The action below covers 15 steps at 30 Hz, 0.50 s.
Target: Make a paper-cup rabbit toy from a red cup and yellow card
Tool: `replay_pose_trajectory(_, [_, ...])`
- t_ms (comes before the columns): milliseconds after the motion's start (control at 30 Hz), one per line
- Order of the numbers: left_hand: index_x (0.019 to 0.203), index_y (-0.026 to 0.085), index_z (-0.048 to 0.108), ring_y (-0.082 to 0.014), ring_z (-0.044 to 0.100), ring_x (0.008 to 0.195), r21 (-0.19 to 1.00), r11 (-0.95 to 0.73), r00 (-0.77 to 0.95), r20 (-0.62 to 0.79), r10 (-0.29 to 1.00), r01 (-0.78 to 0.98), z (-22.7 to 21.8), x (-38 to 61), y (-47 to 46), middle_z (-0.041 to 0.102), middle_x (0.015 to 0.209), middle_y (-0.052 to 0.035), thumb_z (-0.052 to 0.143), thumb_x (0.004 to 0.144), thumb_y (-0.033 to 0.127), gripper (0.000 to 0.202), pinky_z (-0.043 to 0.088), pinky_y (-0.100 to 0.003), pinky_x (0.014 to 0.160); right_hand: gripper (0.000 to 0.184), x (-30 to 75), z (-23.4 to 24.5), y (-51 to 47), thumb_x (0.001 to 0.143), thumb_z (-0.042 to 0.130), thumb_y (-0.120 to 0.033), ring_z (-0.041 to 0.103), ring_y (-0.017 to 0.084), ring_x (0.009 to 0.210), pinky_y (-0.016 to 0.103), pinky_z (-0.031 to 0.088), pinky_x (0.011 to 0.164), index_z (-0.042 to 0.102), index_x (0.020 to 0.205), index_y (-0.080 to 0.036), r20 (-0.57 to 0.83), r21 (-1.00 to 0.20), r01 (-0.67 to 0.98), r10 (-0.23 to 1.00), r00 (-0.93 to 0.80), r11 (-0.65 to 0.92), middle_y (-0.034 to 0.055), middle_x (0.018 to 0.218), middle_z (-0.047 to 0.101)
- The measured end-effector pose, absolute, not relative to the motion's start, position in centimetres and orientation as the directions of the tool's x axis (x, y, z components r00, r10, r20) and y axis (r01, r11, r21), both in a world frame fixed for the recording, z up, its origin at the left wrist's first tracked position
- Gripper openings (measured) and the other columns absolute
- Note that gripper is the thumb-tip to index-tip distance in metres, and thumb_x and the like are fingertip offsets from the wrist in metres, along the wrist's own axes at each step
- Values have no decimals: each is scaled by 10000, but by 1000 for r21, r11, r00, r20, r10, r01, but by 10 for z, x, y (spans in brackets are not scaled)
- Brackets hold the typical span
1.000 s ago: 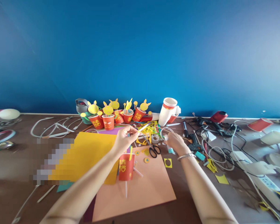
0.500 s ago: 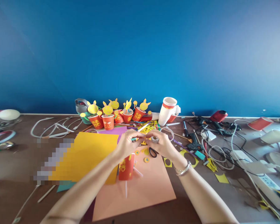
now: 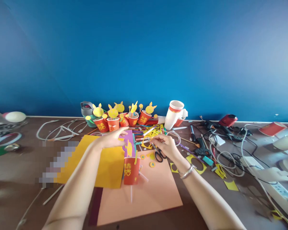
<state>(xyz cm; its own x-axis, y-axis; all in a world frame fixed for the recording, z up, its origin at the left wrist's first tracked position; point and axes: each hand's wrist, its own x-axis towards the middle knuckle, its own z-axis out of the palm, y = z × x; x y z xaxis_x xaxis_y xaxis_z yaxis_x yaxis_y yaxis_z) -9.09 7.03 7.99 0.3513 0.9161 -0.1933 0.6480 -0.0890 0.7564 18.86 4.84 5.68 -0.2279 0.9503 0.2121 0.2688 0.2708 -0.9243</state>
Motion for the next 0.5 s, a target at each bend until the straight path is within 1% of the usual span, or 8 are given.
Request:
replay_pose_trajectory(33, [1435,205,298,-270,515,1211,759,-80,391,-239,889,646,76,-93,73,548,1308,-151,706,660,342,887,435,-361,937,146,188,56,48,788,628,-290,628,168,662,250,478,587,723,748,-187,203,-929,262,953,-225,260,34,715,698])
replay_pose_trajectory(100, [1449,190,270,-267,552,1143,734,-29,376,-313,872,678,67,-91,76,594,1219,-135,733,596,257,973,449,-330,876,164,187,57,47,796,616,-294,627,170,644,248,469,562,729,743,-187,182,-938,254,958,-219,236,35,690,692])
replay_pose_trajectory(167, [1466,176,218,-247,618,956,710,43,327,-376,867,703,57,-87,79,648,1034,-92,745,553,213,1056,466,-313,751,165,186,58,46,793,616,-291,622,170,628,245,458,541,731,738,-186,164,-944,248,963,-214,216,34,669,685])
replay_pose_trajectory(233, [1466,182,205,-202,625,810,786,70,390,-380,839,614,49,-82,82,652,858,-22,746,552,191,1062,452,-291,689,159,185,59,46,787,619,-288,620,170,624,244,452,531,728,734,-185,146,-952,235,966,-214,196,35,669,685])
replay_pose_trajectory(300, [1452,186,223,-168,610,730,860,108,462,-369,806,499,44,-79,85,629,758,24,747,574,195,1022,442,-284,677,156,185,60,46,780,621,-289,620,170,623,243,449,527,723,729,-182,131,-960,218,968,-215,178,37,670,687])
replay_pose_trajectory(367, [1416,180,285,-149,590,675,897,144,486,-355,799,419,43,-76,88,603,692,50,757,593,222,949,431,-275,657,161,185,59,46,775,622,-297,619,169,626,243,449,531,723,730,-180,129,-963,206,968,-216,174,38,676,690])
replay_pose_trajectory(433, [1358,171,367,-138,569,638,915,160,474,-334,815,371,47,-71,88,577,654,60,768,603,258,859,411,-258,618,170,185,57,46,769,628,-313,616,167,626,244,448,540,725,733,-178,134,-964,197,967,-216,177,38,683,693])
replay_pose_trajectory(500, [1300,164,431,-126,554,630,931,160,464,-307,831,329,54,-64,85,569,661,57,772,611,277,777,390,-240,591,197,185,53,48,770,631,-344,611,164,628,249,449,554,726,742,-174,127,-968,187,969,-210,167,40,699,697])
